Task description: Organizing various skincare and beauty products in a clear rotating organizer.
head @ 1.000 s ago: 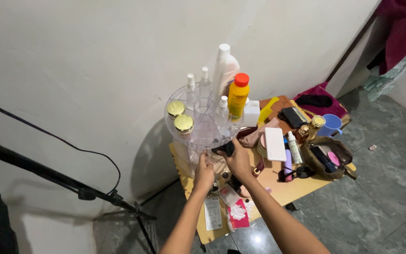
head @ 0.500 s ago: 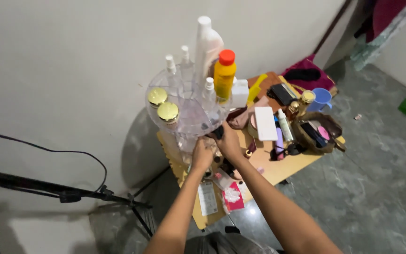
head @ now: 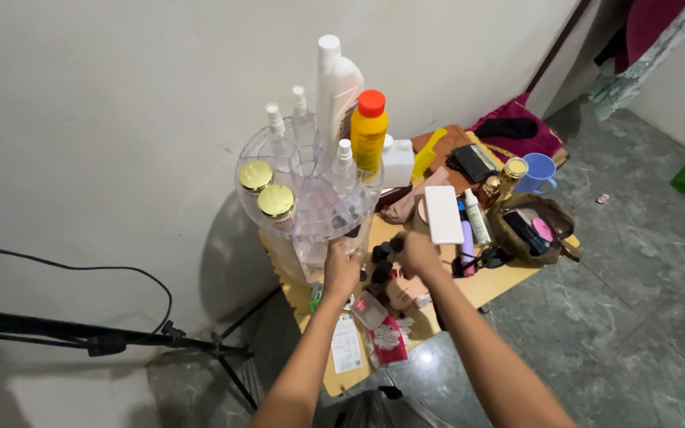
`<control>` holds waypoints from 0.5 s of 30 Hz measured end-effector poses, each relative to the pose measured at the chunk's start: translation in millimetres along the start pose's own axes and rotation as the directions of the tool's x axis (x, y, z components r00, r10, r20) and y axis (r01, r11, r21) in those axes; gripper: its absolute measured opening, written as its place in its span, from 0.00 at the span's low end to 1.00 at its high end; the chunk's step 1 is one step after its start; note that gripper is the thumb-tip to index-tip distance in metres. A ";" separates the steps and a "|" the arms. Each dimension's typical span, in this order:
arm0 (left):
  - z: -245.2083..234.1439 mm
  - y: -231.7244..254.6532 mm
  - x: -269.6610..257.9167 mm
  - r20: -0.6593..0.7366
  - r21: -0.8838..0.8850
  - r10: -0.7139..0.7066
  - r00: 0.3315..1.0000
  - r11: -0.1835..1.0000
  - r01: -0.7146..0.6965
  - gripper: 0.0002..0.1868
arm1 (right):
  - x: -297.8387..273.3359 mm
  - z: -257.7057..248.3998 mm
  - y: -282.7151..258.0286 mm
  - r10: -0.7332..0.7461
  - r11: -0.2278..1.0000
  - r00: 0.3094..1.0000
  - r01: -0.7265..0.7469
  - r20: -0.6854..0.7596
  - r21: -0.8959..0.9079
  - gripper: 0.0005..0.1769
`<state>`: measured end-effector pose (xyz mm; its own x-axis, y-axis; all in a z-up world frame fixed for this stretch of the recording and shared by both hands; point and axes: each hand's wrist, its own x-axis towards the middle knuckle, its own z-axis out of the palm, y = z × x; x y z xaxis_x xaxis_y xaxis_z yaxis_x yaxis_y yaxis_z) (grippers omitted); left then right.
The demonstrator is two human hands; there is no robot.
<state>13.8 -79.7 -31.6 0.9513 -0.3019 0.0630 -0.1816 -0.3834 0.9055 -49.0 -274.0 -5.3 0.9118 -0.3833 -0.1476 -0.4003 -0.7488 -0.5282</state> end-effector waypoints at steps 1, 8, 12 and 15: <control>-4.8 11.8 -4.7 -0.003 0.003 0.000 1.000 1.000 0.000 0.26 | -4.1 12.4 2.4 -0.004 1.000 1.000 0.004 0.001 0.002 0.20; -25.3 41.0 -34.0 -0.170 -0.043 0.048 0.984 0.998 -0.056 0.30 | -44.9 11.9 -40.4 -0.147 0.989 0.981 0.144 0.125 0.033 0.31; -33.0 46.5 -43.1 -0.174 -0.093 0.047 0.984 0.994 -0.064 0.22 | -47.2 17.9 -36.3 -0.239 0.968 0.969 0.243 0.061 -0.060 0.23; -43.8 61.6 -49.4 -0.144 -0.073 0.136 0.980 0.986 -0.147 0.22 | -45.2 10.0 -37.4 -0.223 0.973 0.972 0.226 0.072 -0.044 0.24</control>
<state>-33.5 -50.2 39.5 0.9438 -0.2219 0.2451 -0.3010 -0.2696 0.9147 -74.3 -223.2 12.8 0.9822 -0.1671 -0.0862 -0.1875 -0.8390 -0.5108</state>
